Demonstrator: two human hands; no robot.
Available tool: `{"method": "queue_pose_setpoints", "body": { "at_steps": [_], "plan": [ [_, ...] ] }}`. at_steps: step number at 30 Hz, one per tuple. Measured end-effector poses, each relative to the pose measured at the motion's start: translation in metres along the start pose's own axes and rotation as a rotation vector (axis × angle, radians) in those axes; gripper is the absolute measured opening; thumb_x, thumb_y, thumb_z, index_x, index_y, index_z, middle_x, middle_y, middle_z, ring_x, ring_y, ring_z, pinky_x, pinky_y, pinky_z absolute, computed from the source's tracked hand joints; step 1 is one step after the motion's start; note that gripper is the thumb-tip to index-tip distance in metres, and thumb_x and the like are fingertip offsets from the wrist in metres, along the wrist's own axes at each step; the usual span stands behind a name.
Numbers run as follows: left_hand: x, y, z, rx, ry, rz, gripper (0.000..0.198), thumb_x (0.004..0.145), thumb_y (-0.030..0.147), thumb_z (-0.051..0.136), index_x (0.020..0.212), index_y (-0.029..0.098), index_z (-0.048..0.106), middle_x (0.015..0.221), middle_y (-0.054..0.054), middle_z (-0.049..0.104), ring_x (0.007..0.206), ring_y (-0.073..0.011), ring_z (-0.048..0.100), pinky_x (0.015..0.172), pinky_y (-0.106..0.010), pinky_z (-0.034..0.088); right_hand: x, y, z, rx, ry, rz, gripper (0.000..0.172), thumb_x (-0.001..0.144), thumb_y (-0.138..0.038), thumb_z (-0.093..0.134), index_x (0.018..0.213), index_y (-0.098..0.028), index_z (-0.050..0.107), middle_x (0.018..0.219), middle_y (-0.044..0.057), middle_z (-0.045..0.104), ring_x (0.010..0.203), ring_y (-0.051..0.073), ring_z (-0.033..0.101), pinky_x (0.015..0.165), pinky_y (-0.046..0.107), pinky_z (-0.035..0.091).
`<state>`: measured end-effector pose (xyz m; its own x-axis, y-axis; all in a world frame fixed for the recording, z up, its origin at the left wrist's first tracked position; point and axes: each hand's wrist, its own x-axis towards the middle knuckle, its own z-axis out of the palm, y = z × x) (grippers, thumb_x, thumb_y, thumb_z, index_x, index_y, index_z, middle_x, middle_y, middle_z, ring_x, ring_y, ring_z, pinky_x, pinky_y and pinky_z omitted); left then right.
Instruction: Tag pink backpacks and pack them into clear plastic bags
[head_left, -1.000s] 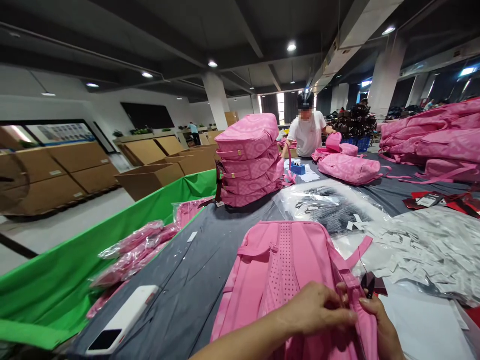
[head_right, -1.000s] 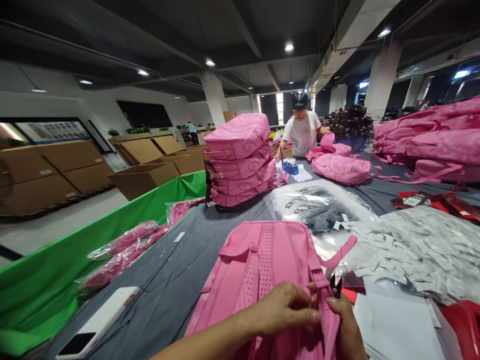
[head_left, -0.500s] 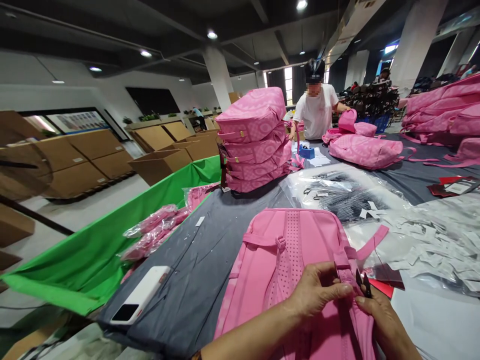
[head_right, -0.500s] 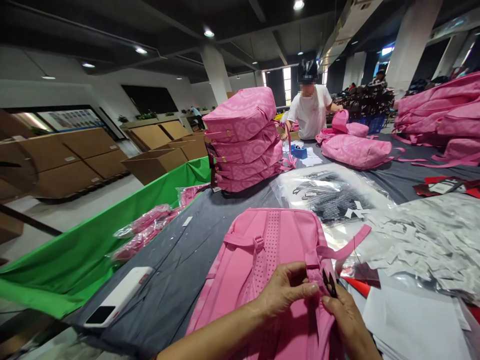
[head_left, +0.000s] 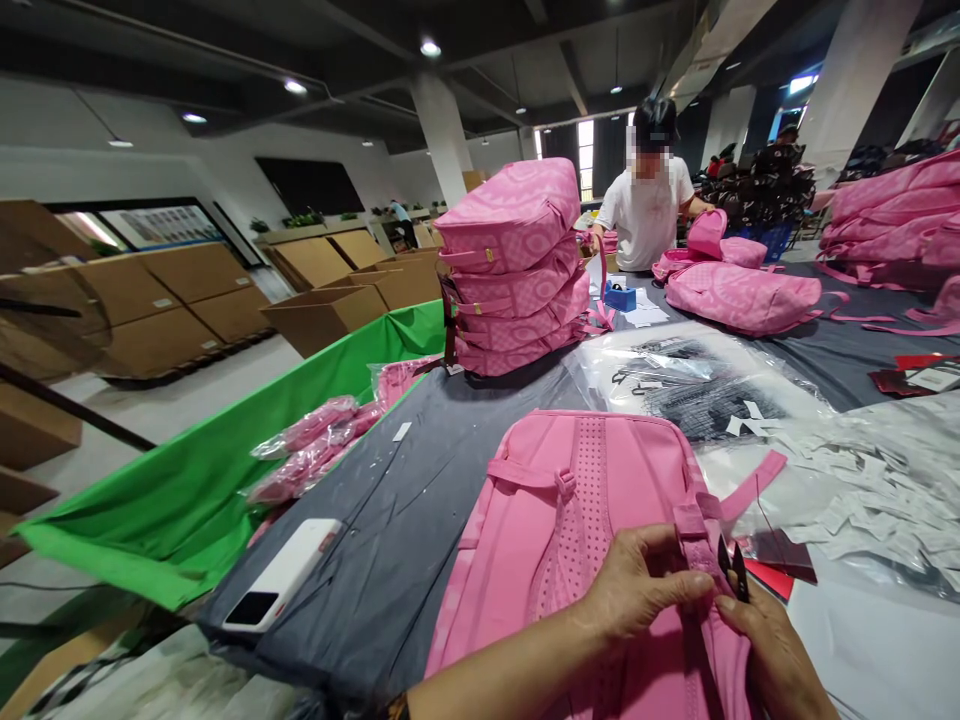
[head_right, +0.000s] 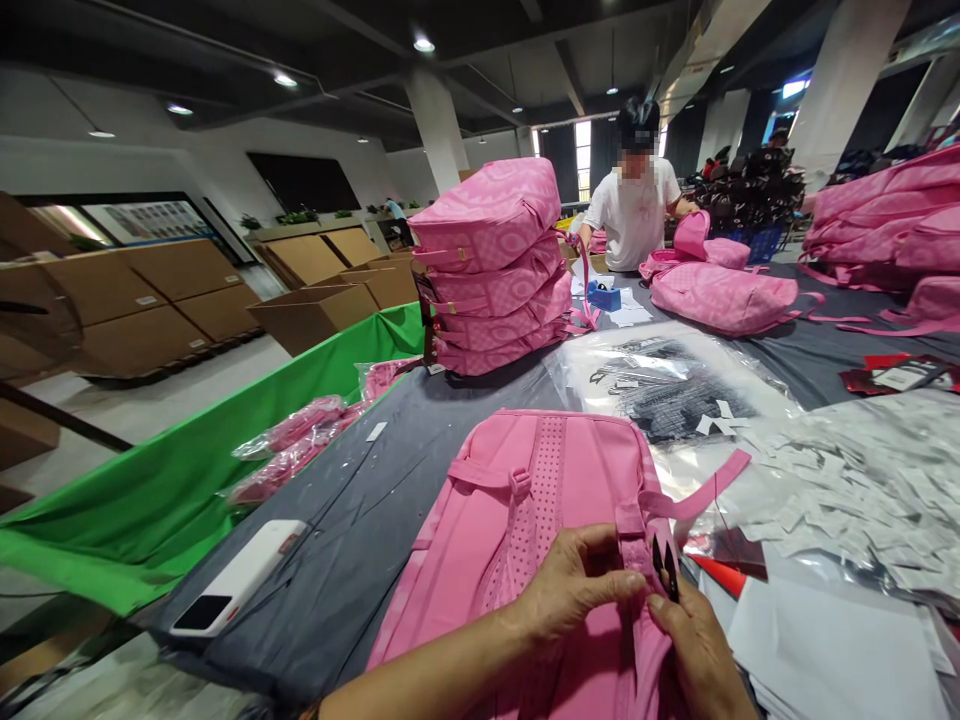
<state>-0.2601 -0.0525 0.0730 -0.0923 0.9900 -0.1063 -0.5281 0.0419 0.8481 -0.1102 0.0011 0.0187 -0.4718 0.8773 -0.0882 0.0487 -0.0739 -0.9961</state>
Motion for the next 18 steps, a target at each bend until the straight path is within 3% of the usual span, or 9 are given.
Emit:
{"method": "queue_pose_setpoints", "body": {
  "at_steps": [8, 12, 18],
  "plan": [
    [0.002, -0.005, 0.000, 0.035, 0.022, 0.009, 0.060, 0.052, 0.051, 0.095, 0.094, 0.012, 0.078, 0.075, -0.007, 0.070, 0.060, -0.0132, 0.057, 0.063, -0.029, 0.045, -0.002, -0.008, 0.002, -0.064, 0.011, -0.060, 0.047, 0.081, -0.058, 0.058, 0.102, -0.020, 0.077, 0.107, 0.010, 0.075, 0.107, 0.036, 0.065, 0.099, 0.046, 0.049],
    [0.003, -0.009, 0.001, 0.056, 0.065, 0.046, 0.060, 0.049, 0.054, 0.095, 0.086, 0.012, 0.077, 0.074, -0.006, 0.069, 0.061, -0.0123, 0.056, 0.062, -0.027, 0.041, 0.003, 0.001, -0.005, -0.086, -0.016, -0.070, 0.049, 0.080, -0.059, 0.058, 0.101, -0.020, 0.078, 0.112, 0.011, 0.074, 0.108, 0.037, 0.065, 0.100, 0.048, 0.049],
    [0.002, -0.011, 0.004, 0.088, 0.090, 0.047, 0.061, 0.048, 0.059, 0.093, 0.079, 0.011, 0.072, 0.062, -0.003, 0.063, 0.051, -0.0117, 0.053, 0.054, -0.027, 0.038, 0.008, 0.010, -0.017, -0.148, -0.052, -0.038, 0.058, 0.078, -0.066, 0.060, 0.109, -0.021, 0.077, 0.117, 0.012, 0.073, 0.121, 0.040, 0.059, 0.107, 0.052, 0.044]
  ]
}}
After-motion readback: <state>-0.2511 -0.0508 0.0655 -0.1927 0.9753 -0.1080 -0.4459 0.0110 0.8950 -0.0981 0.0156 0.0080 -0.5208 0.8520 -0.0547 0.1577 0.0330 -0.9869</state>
